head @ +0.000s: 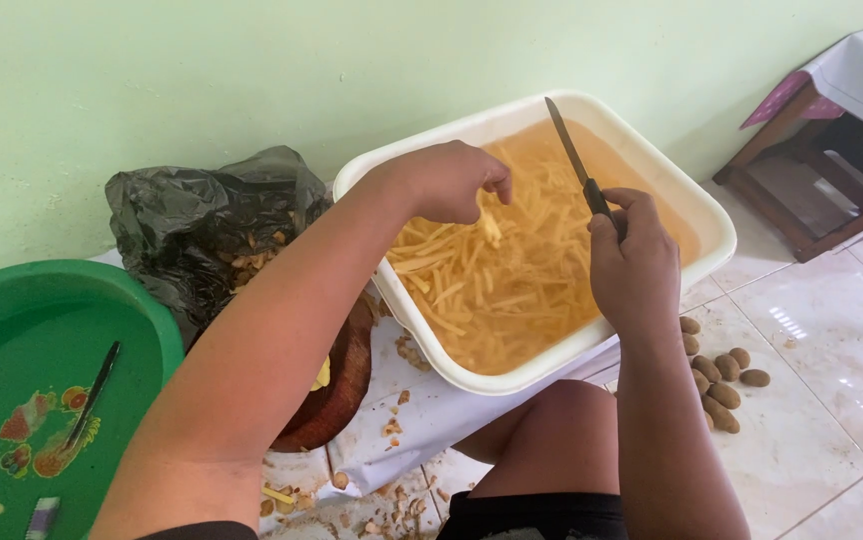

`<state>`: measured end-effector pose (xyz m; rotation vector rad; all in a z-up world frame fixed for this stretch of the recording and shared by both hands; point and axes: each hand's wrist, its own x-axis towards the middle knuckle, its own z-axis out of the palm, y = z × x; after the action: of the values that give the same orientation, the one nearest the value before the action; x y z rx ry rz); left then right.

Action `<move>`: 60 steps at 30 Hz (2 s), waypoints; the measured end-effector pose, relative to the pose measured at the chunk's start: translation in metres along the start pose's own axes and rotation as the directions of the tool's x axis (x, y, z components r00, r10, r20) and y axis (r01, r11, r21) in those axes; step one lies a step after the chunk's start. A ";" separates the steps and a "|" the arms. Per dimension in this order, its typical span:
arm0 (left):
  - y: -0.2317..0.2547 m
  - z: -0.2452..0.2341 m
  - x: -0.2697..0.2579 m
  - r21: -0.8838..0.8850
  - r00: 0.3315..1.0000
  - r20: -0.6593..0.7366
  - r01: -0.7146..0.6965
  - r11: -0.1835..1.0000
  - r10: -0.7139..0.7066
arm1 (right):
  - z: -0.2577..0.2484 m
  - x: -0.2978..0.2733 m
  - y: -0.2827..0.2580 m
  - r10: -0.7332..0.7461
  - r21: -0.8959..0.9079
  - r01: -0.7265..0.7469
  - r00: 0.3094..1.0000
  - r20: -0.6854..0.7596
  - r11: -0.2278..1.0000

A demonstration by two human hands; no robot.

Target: Slicing peeled potatoes into thin strips for french fries and placing them in water.

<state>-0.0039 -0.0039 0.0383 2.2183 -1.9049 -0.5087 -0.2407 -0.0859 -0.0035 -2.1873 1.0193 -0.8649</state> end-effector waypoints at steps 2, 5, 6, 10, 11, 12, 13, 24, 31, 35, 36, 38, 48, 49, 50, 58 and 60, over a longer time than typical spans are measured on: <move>0.005 0.002 -0.013 0.094 0.997 0.003 0.083 0.992 -0.083 | -0.001 -0.001 0.000 -0.003 0.000 0.003 1.000 0.005 1.000; -0.010 0.019 -0.018 0.257 0.975 0.060 0.193 0.947 -0.215 | -0.001 0.000 -0.001 -0.009 0.007 0.009 1.000 0.011 1.000; -0.018 0.028 -0.017 0.322 0.957 0.120 0.215 0.922 -0.265 | -0.001 0.000 -0.001 -0.011 0.009 0.010 1.000 0.013 1.000; -0.041 0.057 -0.016 0.371 0.953 0.167 0.178 0.912 -0.254 | 0.000 0.000 0.000 -0.009 -0.011 0.010 1.000 0.023 1.000; -0.046 0.060 -0.014 0.329 0.964 0.156 0.156 0.931 -0.216 | 0.000 0.000 0.000 -0.001 -0.006 0.001 1.000 0.021 1.000; -0.051 0.062 -0.012 0.287 0.974 0.143 0.131 0.949 -0.178 | 0.000 0.000 -0.001 0.008 -0.002 -0.008 1.000 0.020 1.000; -0.039 0.045 -0.020 0.287 0.974 0.143 0.129 0.949 -0.175 | -0.001 0.000 -0.002 0.009 -0.004 -0.009 1.000 0.018 1.000; 0.023 -0.027 -0.072 -0.384 0.990 0.108 0.126 0.915 -0.091 | 0.001 -0.002 -0.002 -0.036 -0.022 0.036 0.999 0.008 0.999; 0.007 -0.011 -0.056 -0.323 0.998 0.011 0.069 0.944 -0.069 | -0.001 -0.004 -0.006 -0.012 -0.019 0.012 1.000 0.023 1.000; 0.002 -0.003 -0.049 -0.285 0.995 -0.076 0.035 0.958 -0.059 | -0.001 -0.003 -0.007 -0.013 -0.019 0.013 1.000 0.016 1.000; 0.002 0.000 -0.047 -0.276 0.993 -0.096 0.033 0.961 -0.062 | -0.001 -0.003 -0.008 -0.005 -0.020 0.006 1.000 0.016 1.000; 0.005 0.000 -0.048 -0.247 0.994 -0.100 0.025 0.969 -0.052 | -0.002 -0.004 -0.008 -0.008 -0.023 0.009 1.000 0.021 1.000; -0.001 0.015 -0.034 -0.013 0.989 -0.146 -0.002 1.000 0.000 | 0.000 -0.004 -0.006 -0.037 -0.024 0.037 0.999 0.012 0.999; 0.004 0.010 -0.037 -0.013 0.989 -0.146 -0.001 1.000 -0.001 | 0.000 -0.005 -0.008 -0.038 -0.023 0.038 0.999 0.013 0.999; 0.010 0.005 -0.040 0.026 0.996 -0.087 0.019 0.999 -0.017 | -0.001 -0.005 -0.010 -0.023 -0.022 0.024 1.000 0.021 0.999; 0.026 0.004 -0.038 0.391 0.999 -0.041 0.012 0.920 0.005 | -0.001 -0.004 -0.008 -0.005 -0.039 0.007 0.999 0.031 0.999; 0.028 -0.001 -0.039 0.356 0.996 -0.073 -0.024 0.934 0.054 | -0.001 -0.004 -0.010 0.013 -0.031 -0.012 1.000 0.020 0.999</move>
<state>-0.0343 0.0291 0.0544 2.3596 -2.1326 -0.0648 -0.2389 -0.0773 0.0032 -2.2087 1.0418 -0.8248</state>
